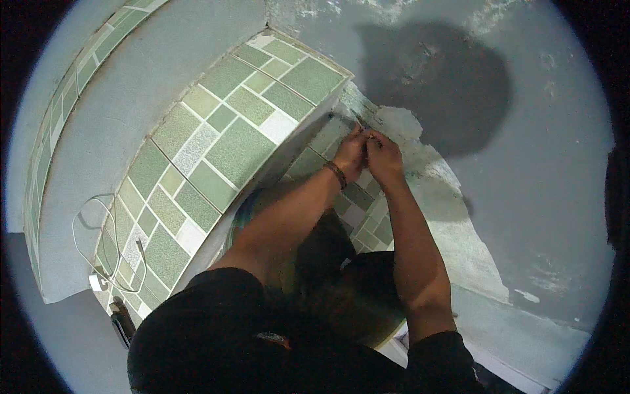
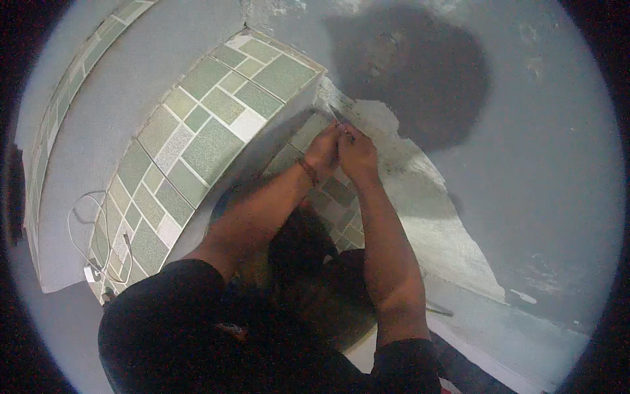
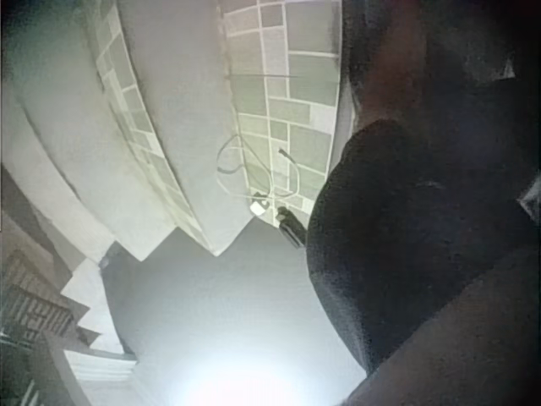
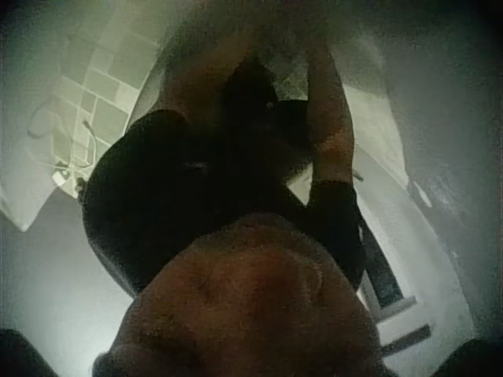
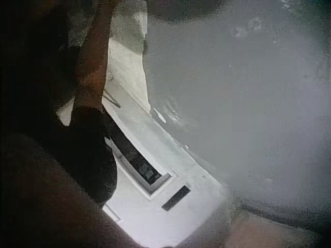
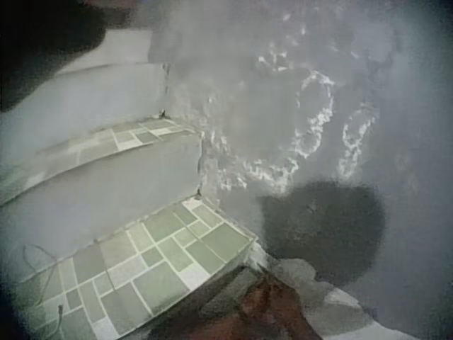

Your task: The person scrapes and peels wallpaper from a tiled stair wall using a scraper and a brush. They remove loose wallpaper pieces by hand and continue scraping along the stair risers.

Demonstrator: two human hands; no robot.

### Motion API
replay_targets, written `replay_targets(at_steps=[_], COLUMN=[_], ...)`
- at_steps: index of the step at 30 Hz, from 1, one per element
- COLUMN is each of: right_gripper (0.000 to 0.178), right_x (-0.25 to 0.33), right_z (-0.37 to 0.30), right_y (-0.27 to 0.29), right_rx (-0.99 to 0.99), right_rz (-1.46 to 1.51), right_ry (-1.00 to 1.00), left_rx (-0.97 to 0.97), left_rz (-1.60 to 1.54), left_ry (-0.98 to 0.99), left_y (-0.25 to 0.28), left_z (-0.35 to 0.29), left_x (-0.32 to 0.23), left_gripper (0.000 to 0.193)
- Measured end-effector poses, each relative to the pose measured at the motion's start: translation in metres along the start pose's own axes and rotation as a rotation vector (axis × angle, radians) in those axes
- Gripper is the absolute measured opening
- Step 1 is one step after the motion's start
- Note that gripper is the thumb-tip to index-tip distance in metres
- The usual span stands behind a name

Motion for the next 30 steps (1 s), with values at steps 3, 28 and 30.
replay_targets(at_steps=[3,28,30], right_gripper=[0.041,0.042,0.041], right_x=[0.006,0.015,0.012], right_z=[-0.002,-0.009,-0.008], right_y=[0.002,-0.011,-0.015], right_rx=[-0.008,-0.065,-0.041], right_rz=[0.007,0.052,0.0], right_ry=[-0.021,0.018,0.046], left_rx=[0.03,0.0,0.024], left_rz=[-0.07,-0.156,-0.178], left_ry=[-0.014,0.065,0.028], left_y=[0.0,0.011,0.009], left_z=[0.002,0.009,0.01], left_x=[-0.006,0.0,-0.005], left_gripper=[0.021,0.026,0.026])
Point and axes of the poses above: each hand's wrist, its own z-axis towards the middle knuckle, its own y-axis out of the back of the hand, x = y × z, the point moved 8 cm from there along z, towards the middle knuckle, and after that the axes turned 15 degrees about -x, right-handed, at the moved point
